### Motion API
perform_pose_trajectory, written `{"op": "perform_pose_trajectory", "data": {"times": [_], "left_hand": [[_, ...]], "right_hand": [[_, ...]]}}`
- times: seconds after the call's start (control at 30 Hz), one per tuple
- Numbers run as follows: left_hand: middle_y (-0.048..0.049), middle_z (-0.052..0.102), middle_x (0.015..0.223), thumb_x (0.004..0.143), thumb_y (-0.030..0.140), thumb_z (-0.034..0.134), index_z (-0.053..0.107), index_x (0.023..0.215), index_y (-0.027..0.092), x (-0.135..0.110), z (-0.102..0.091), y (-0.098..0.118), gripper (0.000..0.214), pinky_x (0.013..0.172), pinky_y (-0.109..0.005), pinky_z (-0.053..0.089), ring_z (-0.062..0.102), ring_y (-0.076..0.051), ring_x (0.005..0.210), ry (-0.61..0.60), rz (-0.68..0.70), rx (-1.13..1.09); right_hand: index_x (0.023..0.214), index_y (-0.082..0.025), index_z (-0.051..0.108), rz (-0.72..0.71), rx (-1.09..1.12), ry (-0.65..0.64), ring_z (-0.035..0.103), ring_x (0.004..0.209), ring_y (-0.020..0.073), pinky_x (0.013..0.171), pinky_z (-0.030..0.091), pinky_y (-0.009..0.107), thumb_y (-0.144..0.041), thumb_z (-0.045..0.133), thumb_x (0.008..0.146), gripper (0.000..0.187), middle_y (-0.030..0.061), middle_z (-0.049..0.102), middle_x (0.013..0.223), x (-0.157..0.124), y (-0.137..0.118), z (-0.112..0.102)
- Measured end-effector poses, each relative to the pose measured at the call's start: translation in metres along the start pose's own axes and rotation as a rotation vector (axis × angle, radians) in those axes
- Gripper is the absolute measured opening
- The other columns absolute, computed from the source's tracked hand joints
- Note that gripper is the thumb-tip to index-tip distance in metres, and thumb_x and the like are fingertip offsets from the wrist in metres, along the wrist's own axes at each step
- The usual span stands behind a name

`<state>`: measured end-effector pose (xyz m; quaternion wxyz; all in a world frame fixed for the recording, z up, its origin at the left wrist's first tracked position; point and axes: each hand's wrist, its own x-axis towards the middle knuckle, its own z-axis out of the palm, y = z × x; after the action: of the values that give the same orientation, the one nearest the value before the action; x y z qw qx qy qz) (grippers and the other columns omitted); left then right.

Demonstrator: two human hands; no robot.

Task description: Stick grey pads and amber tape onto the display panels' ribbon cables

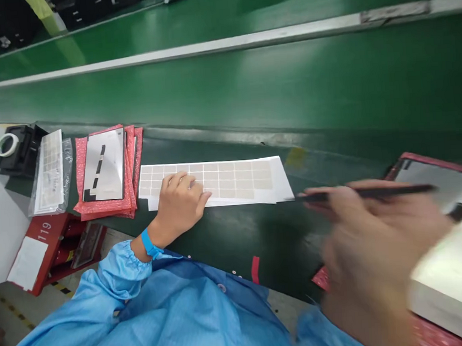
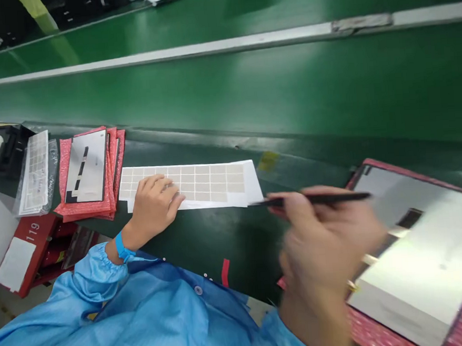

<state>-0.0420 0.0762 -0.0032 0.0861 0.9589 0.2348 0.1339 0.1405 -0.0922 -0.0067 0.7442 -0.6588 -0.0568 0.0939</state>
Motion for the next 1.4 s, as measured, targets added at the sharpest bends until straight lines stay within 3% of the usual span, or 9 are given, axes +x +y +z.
{"op": "perform_pose_trajectory", "data": {"times": [0.1, 0.2, 0.33, 0.53, 0.77, 1.4], "left_hand": [[-0.0106, 0.068, 0.130, 0.105, 0.035, 0.052, 0.072, 0.111, 0.016, 0.018, 0.013, 0.024, 0.027, 0.105, -0.045, 0.044, 0.058, -0.029, 0.126, -0.021, 0.121, -0.076], [-0.0109, 0.063, 0.139, 0.102, 0.036, 0.059, 0.068, 0.123, 0.016, 0.033, 0.027, 0.036, 0.030, 0.104, -0.041, 0.045, 0.055, -0.028, 0.129, -0.111, 0.242, -0.170], [-0.0105, 0.061, 0.142, 0.099, 0.033, 0.065, 0.066, 0.128, 0.017, 0.038, 0.036, 0.034, 0.033, 0.106, -0.041, 0.044, 0.053, -0.029, 0.132, -0.163, 0.205, -0.264], [-0.0095, 0.061, 0.141, 0.098, 0.031, 0.067, 0.067, 0.126, 0.017, 0.039, 0.032, 0.035, 0.031, 0.104, -0.041, 0.045, 0.052, -0.028, 0.131, -0.173, 0.181, -0.310], [-0.0087, 0.062, 0.139, 0.096, 0.029, 0.069, 0.068, 0.124, 0.017, 0.039, 0.033, 0.039, 0.030, 0.107, -0.040, 0.045, 0.052, -0.027, 0.132, -0.168, 0.173, -0.314], [-0.0071, 0.062, 0.140, 0.097, 0.029, 0.069, 0.069, 0.123, 0.019, 0.040, 0.033, 0.040, 0.028, 0.105, -0.040, 0.045, 0.052, -0.027, 0.133, -0.178, 0.171, -0.298]], "right_hand": [[0.088, -0.014, 0.056, -0.017, -0.028, -0.059, 0.068, 0.067, 0.0225, 0.058, 0.059, 0.025, -0.036, 0.074, 0.067, 0.035, 0.0109, 0.065, 0.074, 0.000, 0.017, 0.032], [0.089, -0.016, 0.053, -0.031, -0.060, -0.059, 0.067, 0.063, 0.0215, 0.058, 0.060, 0.028, -0.038, 0.070, 0.071, 0.034, 0.0098, 0.065, 0.073, 0.004, 0.031, 0.034], [0.092, -0.015, 0.053, -0.078, -0.124, -0.058, 0.068, 0.065, 0.0217, 0.055, 0.057, 0.025, -0.034, 0.070, 0.075, 0.031, 0.0101, 0.066, 0.076, 0.001, 0.031, 0.029], [0.090, -0.013, 0.059, -0.109, -0.225, -0.040, 0.067, 0.064, 0.0196, 0.044, 0.045, 0.020, -0.029, 0.075, 0.075, 0.028, 0.0091, 0.066, 0.078, -0.002, 0.027, 0.033], [0.089, -0.014, 0.060, -0.180, -0.297, -0.066, 0.069, 0.068, 0.0238, 0.045, 0.045, 0.024, -0.026, 0.072, 0.075, 0.022, 0.0060, 0.066, 0.077, 0.001, 0.028, 0.029], [0.086, -0.015, 0.061, -0.164, -0.297, -0.047, 0.068, 0.067, 0.0249, 0.044, 0.046, 0.025, -0.025, 0.070, 0.072, 0.019, 0.0051, 0.064, 0.073, 0.003, 0.028, 0.030]]}}
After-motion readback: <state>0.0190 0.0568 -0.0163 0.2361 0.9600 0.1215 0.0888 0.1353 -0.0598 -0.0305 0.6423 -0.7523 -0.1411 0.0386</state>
